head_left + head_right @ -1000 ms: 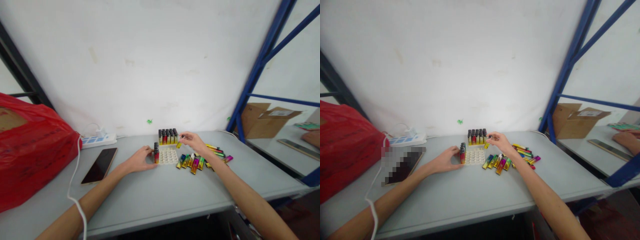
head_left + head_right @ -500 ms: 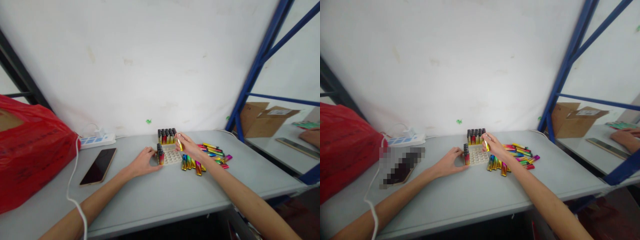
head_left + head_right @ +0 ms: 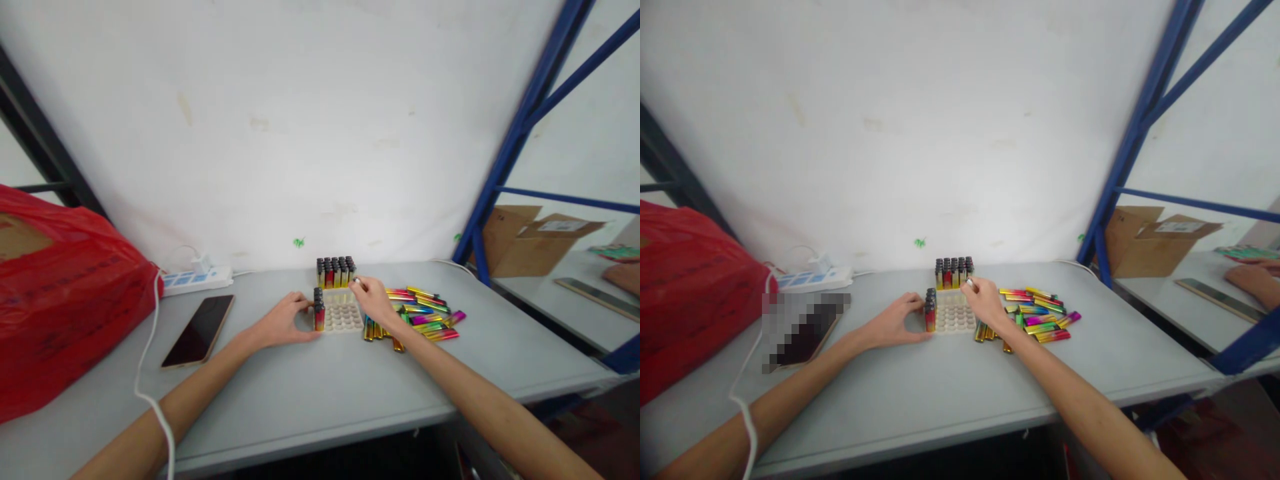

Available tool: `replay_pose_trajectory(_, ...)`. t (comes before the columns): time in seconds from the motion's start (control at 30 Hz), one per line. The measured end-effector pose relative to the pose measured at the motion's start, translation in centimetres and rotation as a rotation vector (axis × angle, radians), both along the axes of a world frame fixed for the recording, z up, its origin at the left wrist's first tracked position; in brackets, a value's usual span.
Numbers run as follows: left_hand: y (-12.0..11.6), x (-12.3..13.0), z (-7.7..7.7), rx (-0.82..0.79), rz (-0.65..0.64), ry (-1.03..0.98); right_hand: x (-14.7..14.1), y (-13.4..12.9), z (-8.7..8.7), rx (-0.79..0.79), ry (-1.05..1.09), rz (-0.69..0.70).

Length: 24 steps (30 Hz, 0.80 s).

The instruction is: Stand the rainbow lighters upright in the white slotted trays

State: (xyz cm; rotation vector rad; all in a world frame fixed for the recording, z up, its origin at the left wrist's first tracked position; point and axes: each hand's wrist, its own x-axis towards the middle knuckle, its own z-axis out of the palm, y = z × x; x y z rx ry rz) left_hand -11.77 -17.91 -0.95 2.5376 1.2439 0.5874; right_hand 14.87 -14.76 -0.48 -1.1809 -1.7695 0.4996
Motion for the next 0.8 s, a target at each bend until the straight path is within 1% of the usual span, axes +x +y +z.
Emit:
replay_pose_trajectory(0.1, 0.0, -0.2, 0.2, -0.014, -0.005, -0.004, 0.1, 0.0, 0.0, 0.016, 0.007, 0.031)
replay_pose_trajectory(0.23, -0.3, 0.0, 0.1, 0.015, 0.000, -0.006, 0.1, -0.3, 0.0, -0.054, 0.009, 0.232)
replay_pose_trajectory(0.3, -0.3, 0.1, -0.1, 0.029, 0.011, -0.012, -0.2, -0.6, 0.1, 0.003, -0.046, 0.293)
replay_pose_trajectory(0.37, -0.3, 0.2, -0.3, 0.036, 0.027, -0.023, -0.5, -0.8, 0.3, 0.100, -0.138, 0.302)
replay_pose_trajectory(0.4, -0.3, 0.3, -0.4, 0.037, 0.034, -0.028, -0.6, -0.9, 0.3, 0.125, -0.184, 0.301)
replay_pose_trajectory(0.47, -0.2, 0.3, -0.6, 0.036, 0.041, -0.034, -0.8, -1.0, 0.3, 0.112, -0.240, 0.303)
replay_pose_trajectory(0.57, -0.1, 0.3, -0.6, 0.037, 0.035, -0.038, -1.0, -0.8, 0.0, 0.077, -0.243, 0.295)
replay_pose_trajectory(0.8, 0.0, 0.1, -0.4, 0.021, 0.005, -0.013, -1.8, 0.6, -1.1, 0.108, -0.275, 0.329)
